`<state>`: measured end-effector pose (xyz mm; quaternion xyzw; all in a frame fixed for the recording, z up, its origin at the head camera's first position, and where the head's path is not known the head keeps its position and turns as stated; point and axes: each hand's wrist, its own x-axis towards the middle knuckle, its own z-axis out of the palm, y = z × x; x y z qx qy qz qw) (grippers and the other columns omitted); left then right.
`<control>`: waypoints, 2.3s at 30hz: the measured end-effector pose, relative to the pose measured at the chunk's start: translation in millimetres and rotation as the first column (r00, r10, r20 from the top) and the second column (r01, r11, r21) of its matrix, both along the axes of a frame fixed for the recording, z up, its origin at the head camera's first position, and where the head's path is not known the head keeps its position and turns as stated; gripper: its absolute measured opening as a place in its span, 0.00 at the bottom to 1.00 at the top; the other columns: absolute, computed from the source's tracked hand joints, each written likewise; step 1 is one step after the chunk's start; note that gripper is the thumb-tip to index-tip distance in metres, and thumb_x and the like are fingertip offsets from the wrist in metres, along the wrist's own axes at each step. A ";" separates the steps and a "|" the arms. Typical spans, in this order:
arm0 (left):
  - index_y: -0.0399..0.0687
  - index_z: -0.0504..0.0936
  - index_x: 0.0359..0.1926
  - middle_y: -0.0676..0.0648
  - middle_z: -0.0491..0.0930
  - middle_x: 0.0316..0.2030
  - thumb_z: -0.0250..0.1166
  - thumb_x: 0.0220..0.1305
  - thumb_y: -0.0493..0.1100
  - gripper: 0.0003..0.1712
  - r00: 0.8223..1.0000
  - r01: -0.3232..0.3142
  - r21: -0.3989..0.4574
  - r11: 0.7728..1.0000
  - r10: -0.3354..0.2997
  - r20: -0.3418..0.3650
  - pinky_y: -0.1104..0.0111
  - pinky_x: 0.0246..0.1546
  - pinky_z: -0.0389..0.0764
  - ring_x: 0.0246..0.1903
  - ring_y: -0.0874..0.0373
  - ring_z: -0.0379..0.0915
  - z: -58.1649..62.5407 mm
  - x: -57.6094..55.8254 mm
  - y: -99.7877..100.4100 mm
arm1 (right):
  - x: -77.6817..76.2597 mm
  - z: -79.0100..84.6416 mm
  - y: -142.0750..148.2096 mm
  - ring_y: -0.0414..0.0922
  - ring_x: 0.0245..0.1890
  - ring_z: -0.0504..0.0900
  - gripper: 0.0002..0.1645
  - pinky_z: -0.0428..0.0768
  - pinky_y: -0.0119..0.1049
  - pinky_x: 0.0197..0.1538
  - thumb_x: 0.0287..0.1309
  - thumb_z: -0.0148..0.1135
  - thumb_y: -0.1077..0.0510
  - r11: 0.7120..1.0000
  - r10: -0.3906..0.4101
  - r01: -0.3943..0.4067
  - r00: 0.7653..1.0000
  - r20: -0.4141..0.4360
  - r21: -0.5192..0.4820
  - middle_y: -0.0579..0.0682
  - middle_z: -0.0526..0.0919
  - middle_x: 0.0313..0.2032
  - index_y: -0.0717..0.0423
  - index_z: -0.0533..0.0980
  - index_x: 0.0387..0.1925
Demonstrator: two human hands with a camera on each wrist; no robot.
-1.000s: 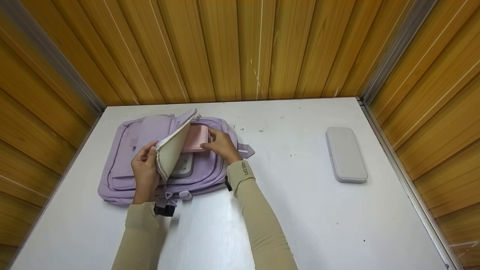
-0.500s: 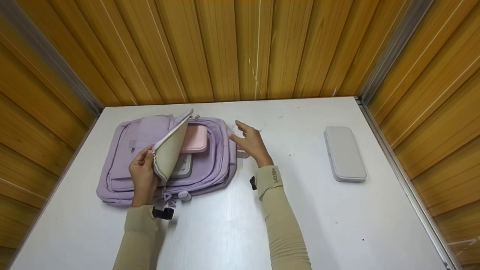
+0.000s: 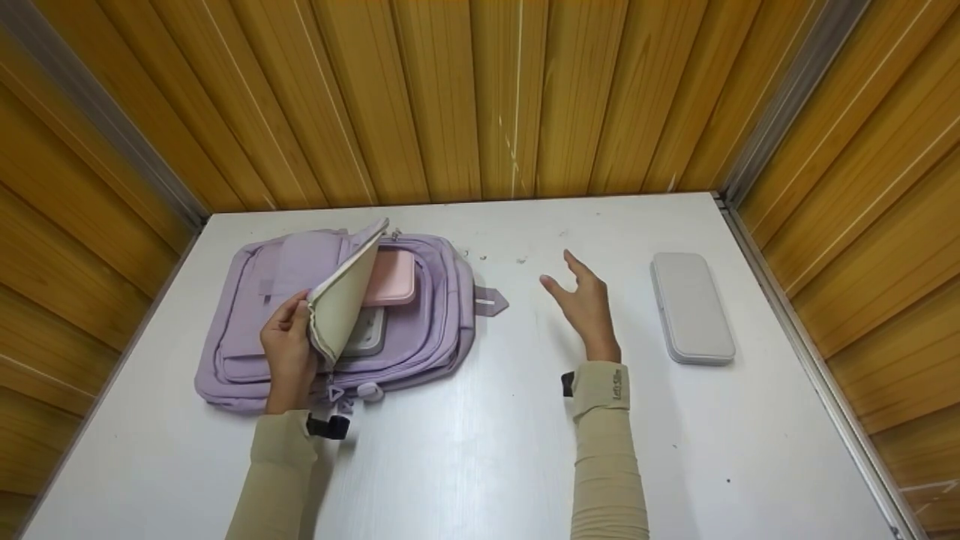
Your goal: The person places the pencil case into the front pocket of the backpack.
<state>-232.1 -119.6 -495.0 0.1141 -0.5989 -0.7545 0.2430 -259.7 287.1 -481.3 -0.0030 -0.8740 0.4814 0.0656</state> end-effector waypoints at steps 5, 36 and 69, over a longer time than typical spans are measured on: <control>0.28 0.81 0.47 0.57 0.82 0.29 0.62 0.65 0.35 0.13 1.000 0.017 -0.023 1.000 -0.017 -0.015 0.77 0.29 0.76 0.26 0.67 0.74 0.4 1.3 0.6 | 14.1 -7.6 25.6 0.61 0.71 0.56 0.48 0.59 0.52 0.72 0.61 0.61 0.41 0.996 -0.086 0.086 0.996 -0.008 0.034 0.63 0.57 0.71 0.61 0.54 0.72; 0.28 0.81 0.47 0.56 0.84 0.31 0.61 0.65 0.32 0.12 0.999 0.034 -0.001 0.999 -0.034 -0.016 0.78 0.33 0.78 0.29 0.67 0.75 -2.0 1.3 2.6 | 65.3 -25.9 121.9 0.71 0.71 0.34 0.57 0.41 0.68 0.69 0.62 0.58 0.41 0.943 -0.285 0.256 0.951 0.119 0.211 0.67 0.33 0.73 0.63 0.35 0.74; 0.29 0.81 0.47 0.55 0.82 0.30 0.60 0.65 0.33 0.12 0.999 0.045 0.016 0.999 -0.045 0.007 0.77 0.32 0.78 0.30 0.66 0.75 -2.0 2.2 4.2 | 84.5 -39.5 160.1 0.78 0.66 0.28 0.74 0.39 0.73 0.64 0.56 0.61 0.32 0.953 -0.186 0.085 0.922 0.340 0.290 0.78 0.20 0.66 0.74 0.22 0.67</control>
